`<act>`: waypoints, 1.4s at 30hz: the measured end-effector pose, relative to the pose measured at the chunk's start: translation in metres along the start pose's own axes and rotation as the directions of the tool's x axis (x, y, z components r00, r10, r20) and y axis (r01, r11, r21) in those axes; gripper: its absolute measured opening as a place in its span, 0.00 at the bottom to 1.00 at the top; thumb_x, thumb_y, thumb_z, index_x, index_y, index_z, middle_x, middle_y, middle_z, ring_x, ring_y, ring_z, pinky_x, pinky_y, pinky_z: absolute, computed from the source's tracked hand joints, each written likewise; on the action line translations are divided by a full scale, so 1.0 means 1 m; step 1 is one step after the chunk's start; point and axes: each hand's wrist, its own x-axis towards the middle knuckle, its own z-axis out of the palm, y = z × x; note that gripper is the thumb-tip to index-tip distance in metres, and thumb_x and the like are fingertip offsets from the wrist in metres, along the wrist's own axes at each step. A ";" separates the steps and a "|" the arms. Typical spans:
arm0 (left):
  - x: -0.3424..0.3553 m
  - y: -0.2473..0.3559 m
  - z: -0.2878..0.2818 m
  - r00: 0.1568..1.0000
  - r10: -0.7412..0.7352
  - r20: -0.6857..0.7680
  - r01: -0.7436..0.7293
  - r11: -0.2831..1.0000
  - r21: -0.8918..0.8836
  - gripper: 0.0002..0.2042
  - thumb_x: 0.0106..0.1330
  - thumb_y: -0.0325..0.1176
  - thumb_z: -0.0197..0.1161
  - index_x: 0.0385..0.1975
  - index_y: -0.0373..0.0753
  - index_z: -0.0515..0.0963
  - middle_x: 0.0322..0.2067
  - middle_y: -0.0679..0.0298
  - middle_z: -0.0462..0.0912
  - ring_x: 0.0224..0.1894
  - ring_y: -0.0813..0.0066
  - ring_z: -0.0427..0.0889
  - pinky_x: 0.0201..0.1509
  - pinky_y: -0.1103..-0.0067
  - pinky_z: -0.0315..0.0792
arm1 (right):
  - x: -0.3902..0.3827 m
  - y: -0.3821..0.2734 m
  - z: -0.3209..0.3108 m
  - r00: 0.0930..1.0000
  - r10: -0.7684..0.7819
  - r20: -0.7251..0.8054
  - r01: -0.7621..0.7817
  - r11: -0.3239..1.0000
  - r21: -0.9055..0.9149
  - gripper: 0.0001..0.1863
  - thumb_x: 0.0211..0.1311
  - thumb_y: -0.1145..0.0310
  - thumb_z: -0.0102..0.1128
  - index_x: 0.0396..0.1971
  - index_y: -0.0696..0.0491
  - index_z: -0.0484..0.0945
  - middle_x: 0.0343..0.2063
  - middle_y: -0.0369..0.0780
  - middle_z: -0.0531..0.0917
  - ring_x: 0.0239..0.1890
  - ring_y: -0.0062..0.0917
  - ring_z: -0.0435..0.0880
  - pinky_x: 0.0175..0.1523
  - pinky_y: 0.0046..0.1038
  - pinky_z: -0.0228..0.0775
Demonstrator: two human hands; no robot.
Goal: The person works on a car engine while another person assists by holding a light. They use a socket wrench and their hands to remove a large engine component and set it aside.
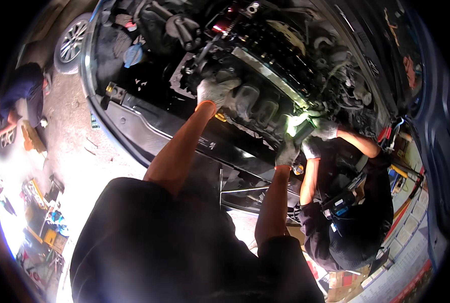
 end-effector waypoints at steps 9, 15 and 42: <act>-0.021 0.044 -0.011 0.995 0.008 0.100 -0.013 0.999 0.045 0.13 0.57 0.29 0.73 0.42 0.36 0.84 0.40 0.67 0.86 0.40 0.79 0.80 0.47 0.81 0.73 | -0.010 -0.030 0.018 0.999 0.039 -0.030 -0.043 0.981 -0.189 0.14 0.58 0.77 0.67 0.45 0.60 0.78 0.35 0.33 0.83 0.36 0.16 0.78 0.45 0.20 0.69; -0.032 0.040 -0.012 0.999 0.027 0.042 -0.034 0.983 0.180 0.14 0.55 0.31 0.74 0.41 0.37 0.85 0.40 0.68 0.85 0.42 0.79 0.79 0.52 0.80 0.70 | -0.015 -0.018 0.015 0.996 0.054 -0.076 -0.059 0.996 -0.071 0.12 0.57 0.77 0.67 0.42 0.59 0.79 0.33 0.33 0.82 0.33 0.17 0.78 0.43 0.22 0.69; -0.026 0.047 -0.018 0.994 -0.019 0.110 -0.003 0.980 0.201 0.18 0.55 0.37 0.75 0.42 0.34 0.84 0.37 0.70 0.83 0.37 0.80 0.75 0.46 0.80 0.68 | -0.013 -0.041 0.016 0.983 0.176 -0.051 -0.183 0.956 -0.231 0.15 0.56 0.76 0.68 0.44 0.61 0.79 0.32 0.33 0.84 0.32 0.15 0.78 0.39 0.21 0.70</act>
